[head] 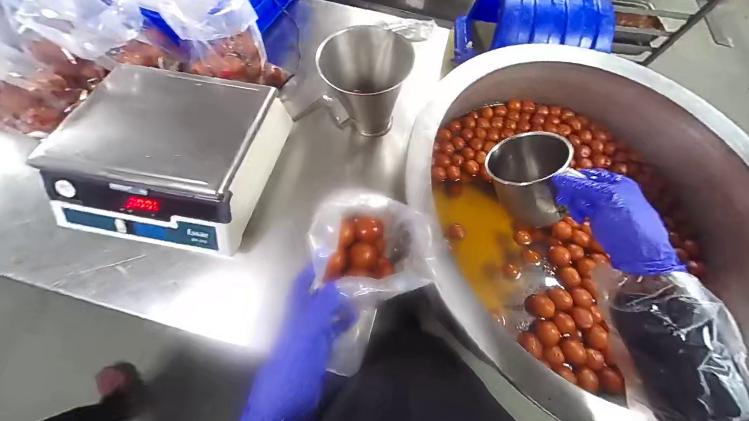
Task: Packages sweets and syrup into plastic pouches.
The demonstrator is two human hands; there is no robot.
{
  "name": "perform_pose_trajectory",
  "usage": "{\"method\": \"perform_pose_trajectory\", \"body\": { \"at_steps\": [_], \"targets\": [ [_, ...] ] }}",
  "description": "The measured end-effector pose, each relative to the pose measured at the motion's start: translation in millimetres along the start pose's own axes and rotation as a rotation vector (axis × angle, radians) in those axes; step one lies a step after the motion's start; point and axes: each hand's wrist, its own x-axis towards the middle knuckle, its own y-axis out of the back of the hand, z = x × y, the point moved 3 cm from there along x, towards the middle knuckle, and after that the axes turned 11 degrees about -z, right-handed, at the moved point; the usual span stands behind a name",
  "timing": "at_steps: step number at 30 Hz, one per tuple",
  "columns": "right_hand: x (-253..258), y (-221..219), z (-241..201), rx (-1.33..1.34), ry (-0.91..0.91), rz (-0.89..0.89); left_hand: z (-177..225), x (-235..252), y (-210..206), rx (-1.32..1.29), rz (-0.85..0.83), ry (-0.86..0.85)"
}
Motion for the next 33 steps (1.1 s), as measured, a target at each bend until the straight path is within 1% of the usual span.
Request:
{"method": "perform_pose_trajectory", "body": {
  "at_steps": [2,6,11,13,14,15,16,17,19,20,21,22,24,25,26,28,30,31,32,33],
  "targets": [
    [0,-2,25,-0.006,-0.062,-0.007,0,0,0,0.018,-0.017,0.01],
    [7,-14,68,-0.052,-0.181,-0.157,3,1,-4,0.059,-0.022,0.036],
    [22,-42,117,-0.043,-0.261,-0.284,1,8,-10,-0.003,-0.15,-0.032],
    [26,-44,132,-0.193,-0.295,-0.338,12,14,-28,-0.016,-0.071,0.012],
    [27,-43,136,-0.293,-0.313,-0.377,22,13,-41,0.019,-0.031,0.044],
    [27,-42,140,-0.383,-0.31,-0.419,25,12,-45,0.077,-0.012,0.046],
    [28,-39,143,-0.45,-0.29,-0.446,21,11,-40,0.154,-0.018,0.013],
    [27,-37,145,-0.495,-0.27,-0.465,10,8,-24,0.252,-0.038,-0.04],
    [15,-35,131,-0.52,-0.303,-0.498,0,3,-13,0.389,-0.003,-0.085],
    [12,-36,123,-0.525,-0.337,-0.513,3,0,-17,0.474,0.034,-0.077],
    [15,-36,124,-0.558,-0.333,-0.54,7,-3,-19,0.572,0.065,-0.073],
    [23,-35,137,-0.612,-0.28,-0.561,9,-5,-17,0.699,0.106,-0.096],
    [33,-36,155,-0.701,-0.18,-0.567,16,-5,-7,0.996,0.235,-0.206],
    [32,-37,154,-0.739,-0.171,-0.584,25,-2,-6,1.114,0.28,-0.278],
    [26,-39,142,-0.756,-0.228,-0.622,37,0,-6,1.202,0.3,-0.337],
    [14,-46,112,-0.788,-0.387,-0.66,59,10,-3,1.296,0.256,-0.463],
    [10,-52,101,-0.793,-0.454,-0.683,78,25,1,1.324,0.165,-0.533],
    [10,-52,104,-0.805,-0.448,-0.696,87,34,0,1.331,0.115,-0.511],
    [12,-52,114,-0.831,-0.412,-0.695,96,41,-4,1.328,0.069,-0.431],
    [16,-51,131,-0.868,-0.338,-0.691,103,50,-9,1.313,0.014,-0.315]
  ]
}}
